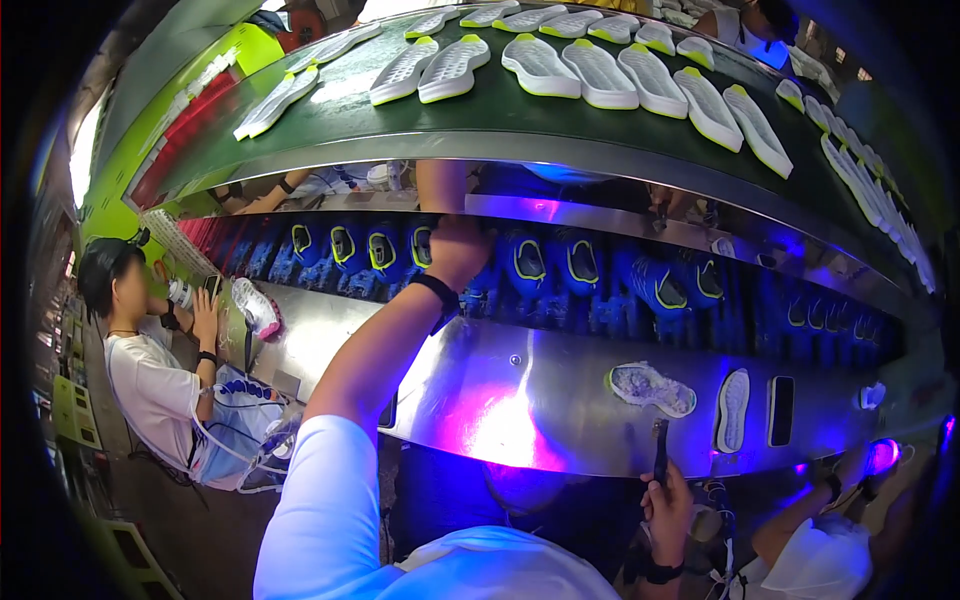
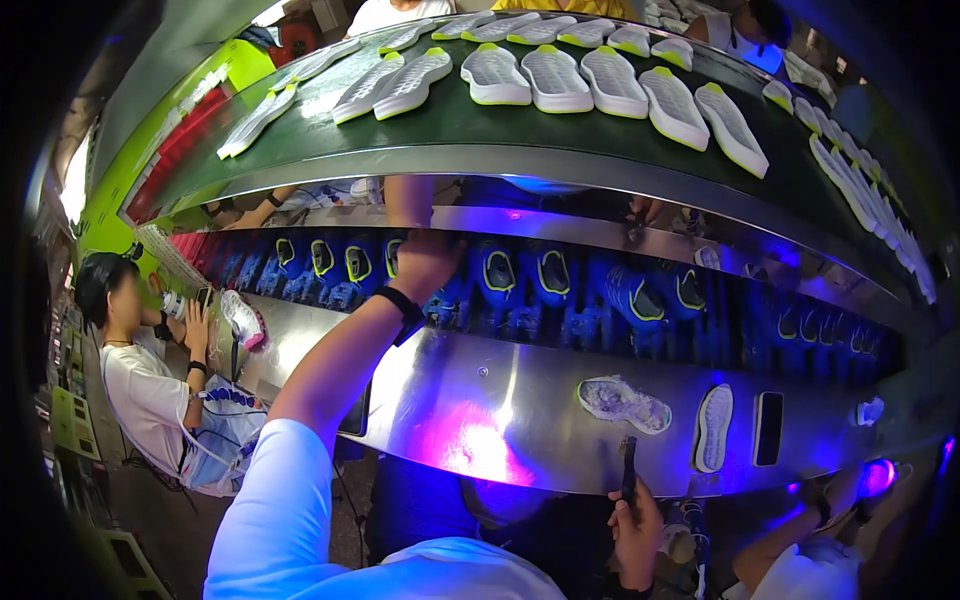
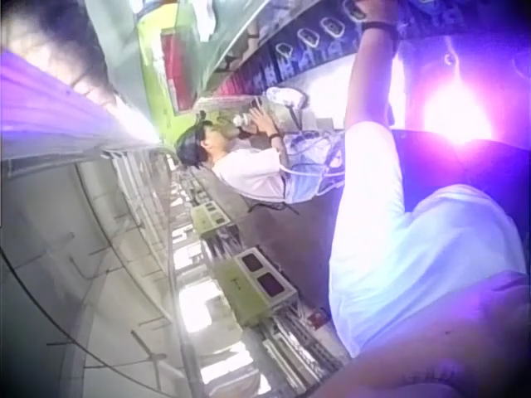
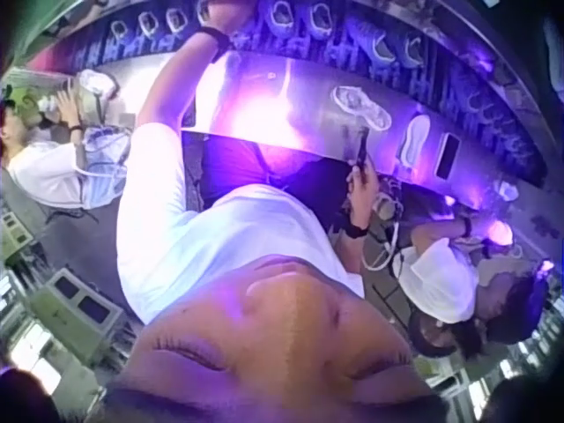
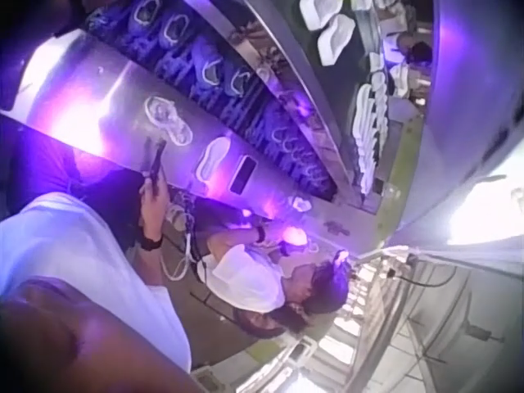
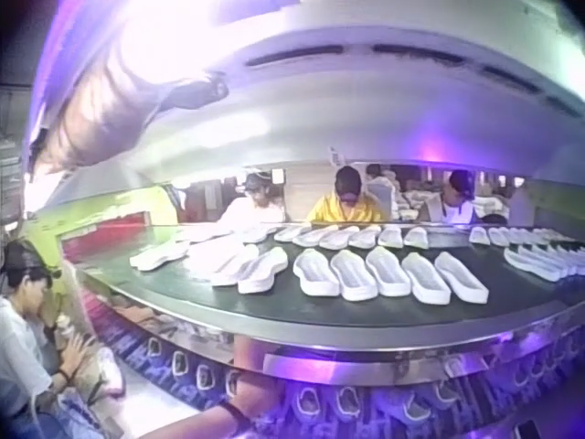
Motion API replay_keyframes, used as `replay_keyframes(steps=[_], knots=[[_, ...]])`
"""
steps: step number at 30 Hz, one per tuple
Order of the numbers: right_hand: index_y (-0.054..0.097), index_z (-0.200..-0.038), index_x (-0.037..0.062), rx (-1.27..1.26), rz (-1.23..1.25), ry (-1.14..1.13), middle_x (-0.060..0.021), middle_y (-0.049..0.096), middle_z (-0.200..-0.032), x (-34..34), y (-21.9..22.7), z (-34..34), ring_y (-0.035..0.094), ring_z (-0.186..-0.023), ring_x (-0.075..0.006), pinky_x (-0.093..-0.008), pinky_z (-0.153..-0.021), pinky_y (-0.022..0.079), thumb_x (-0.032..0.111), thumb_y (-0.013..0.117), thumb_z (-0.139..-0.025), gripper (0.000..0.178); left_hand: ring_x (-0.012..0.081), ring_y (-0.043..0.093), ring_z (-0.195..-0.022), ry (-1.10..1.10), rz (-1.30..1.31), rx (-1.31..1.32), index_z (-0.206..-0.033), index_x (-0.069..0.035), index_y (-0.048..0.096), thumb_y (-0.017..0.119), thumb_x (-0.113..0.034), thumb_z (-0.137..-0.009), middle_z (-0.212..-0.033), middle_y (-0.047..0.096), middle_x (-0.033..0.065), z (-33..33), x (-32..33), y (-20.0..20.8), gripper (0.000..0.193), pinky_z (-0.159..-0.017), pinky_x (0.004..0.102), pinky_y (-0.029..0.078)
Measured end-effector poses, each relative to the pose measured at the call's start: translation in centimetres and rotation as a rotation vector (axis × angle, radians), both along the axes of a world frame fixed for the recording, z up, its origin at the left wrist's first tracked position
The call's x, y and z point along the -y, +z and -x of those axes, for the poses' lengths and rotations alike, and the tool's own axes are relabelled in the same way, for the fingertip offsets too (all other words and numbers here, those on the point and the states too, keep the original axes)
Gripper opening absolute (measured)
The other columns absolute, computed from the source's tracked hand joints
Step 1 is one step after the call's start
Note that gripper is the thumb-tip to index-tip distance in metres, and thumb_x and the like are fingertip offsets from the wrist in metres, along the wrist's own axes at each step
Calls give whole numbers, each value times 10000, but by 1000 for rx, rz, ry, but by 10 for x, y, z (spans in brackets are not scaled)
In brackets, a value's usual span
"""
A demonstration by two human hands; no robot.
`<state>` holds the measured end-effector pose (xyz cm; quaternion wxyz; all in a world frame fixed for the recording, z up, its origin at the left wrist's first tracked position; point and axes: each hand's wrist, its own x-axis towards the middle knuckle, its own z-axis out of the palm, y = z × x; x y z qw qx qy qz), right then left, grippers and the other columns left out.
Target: The recorder is assembling shoe components on a factory conveyor belt, specifically applying a adhesive or coating to a shoe upper.
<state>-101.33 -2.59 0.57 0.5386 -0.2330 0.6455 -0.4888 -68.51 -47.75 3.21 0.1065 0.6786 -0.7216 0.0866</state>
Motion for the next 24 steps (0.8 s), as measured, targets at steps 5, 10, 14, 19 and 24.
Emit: replay_keyframes(steps=[5,10,14,19,24], knots=[[488,-1498,38,-24,15,18,-85,697,-1056,10,-13,-2,548,-635,-67,-208,-498,422,-1,579,-999,508,416,658,-1067,-627,79,-6,-1248,-46,622,778,-399,-787,-1204,656,229,105,-32,15,602,-843,519,572],[497,-1484,43,-96,116,-2,-75,702,-1049,13,7,-19,549,-632,-66,-205,-503,420,2,585,-1003,490,448,540,-1253,-443,77,-126,-1316,-66,581,834,-359,-692,-1295,595,256,172,-38,-46,734,-949,520,549],[544,-1423,23,-53,95,-47,-61,715,-1070,-3,22,-15,569,-659,-51,-195,-521,434,28,583,-1011,414,440,567,-1227,-396,-235,-88,-1196,-4,647,820,-238,-704,-1255,604,253,162,-34,-43,571,-974,469,544],[599,-1355,21,-44,115,-68,-34,714,-1036,-17,-15,-4,574,-667,-46,-191,-518,435,53,606,-1012,345,420,591,-1116,-715,-279,-212,-1150,-14,669,754,-157,-702,-1113,600,249,104,-99,0,478,-943,484,523],[609,-1364,20,36,132,-73,-30,713,-1010,-14,-9,-2,570,-659,-47,-193,-515,425,46,612,-1009,355,413,591,-1151,-671,-203,-235,-1229,-1,631,715,-142,-727,-1198,612,235,108,-132,19,528,-990,488,512]])
